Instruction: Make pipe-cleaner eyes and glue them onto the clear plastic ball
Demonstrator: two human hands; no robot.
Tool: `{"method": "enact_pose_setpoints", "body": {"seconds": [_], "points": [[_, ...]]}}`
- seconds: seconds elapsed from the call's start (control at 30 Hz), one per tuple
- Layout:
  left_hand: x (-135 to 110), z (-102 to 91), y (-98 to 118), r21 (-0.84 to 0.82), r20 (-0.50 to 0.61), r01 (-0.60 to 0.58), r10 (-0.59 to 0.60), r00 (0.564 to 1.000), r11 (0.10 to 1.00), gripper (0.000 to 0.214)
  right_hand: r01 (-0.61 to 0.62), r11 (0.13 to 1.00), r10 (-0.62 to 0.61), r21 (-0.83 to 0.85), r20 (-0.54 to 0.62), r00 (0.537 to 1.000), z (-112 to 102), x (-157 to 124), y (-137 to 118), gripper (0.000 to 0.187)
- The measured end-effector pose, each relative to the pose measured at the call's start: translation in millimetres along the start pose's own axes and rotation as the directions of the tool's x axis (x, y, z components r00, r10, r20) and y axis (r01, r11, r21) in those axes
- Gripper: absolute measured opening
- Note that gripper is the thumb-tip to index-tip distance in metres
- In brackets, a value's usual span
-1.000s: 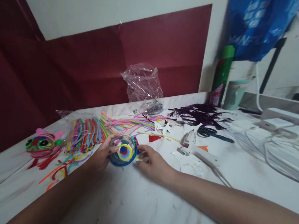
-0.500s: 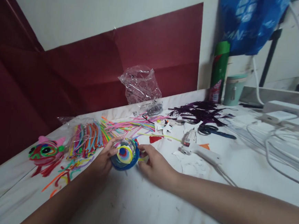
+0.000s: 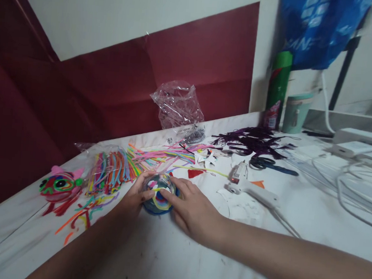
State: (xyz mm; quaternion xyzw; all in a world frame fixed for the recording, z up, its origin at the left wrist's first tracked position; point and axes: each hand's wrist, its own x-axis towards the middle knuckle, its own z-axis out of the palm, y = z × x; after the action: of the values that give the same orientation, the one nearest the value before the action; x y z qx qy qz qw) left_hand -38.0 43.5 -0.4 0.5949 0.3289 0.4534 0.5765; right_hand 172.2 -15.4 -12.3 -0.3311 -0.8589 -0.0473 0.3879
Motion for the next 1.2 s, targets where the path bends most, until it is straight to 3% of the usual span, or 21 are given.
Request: {"method": "enact_pose_setpoints", "body": {"seconds": [0.53,0.93,1.2], "points": [[-1.6,-1.6,-0.8,0.097,0.033,-0.009,0.006,0.999,0.995,0.057,0.063,0.996,-0.059,-0.060,0.061,0.996,-1.6,-0.6,-3.8,0.045],[-2.6,0.9,3.7,0.165,0.061,-0.007,-0.003,0.998,0.986,0.061,0.056,0.995,-0.051,-0.080,0.063,0.997,-0.4,1.1,-3.3,0.050],[-3.6,2.1,2.5,0.292,0.101,-0.111,0.084,0.991,0.950,0.056,0.086,0.986,-0.074,-0.140,0.093,0.993,-0.1,-0.2,-2.9,0.048]]}}
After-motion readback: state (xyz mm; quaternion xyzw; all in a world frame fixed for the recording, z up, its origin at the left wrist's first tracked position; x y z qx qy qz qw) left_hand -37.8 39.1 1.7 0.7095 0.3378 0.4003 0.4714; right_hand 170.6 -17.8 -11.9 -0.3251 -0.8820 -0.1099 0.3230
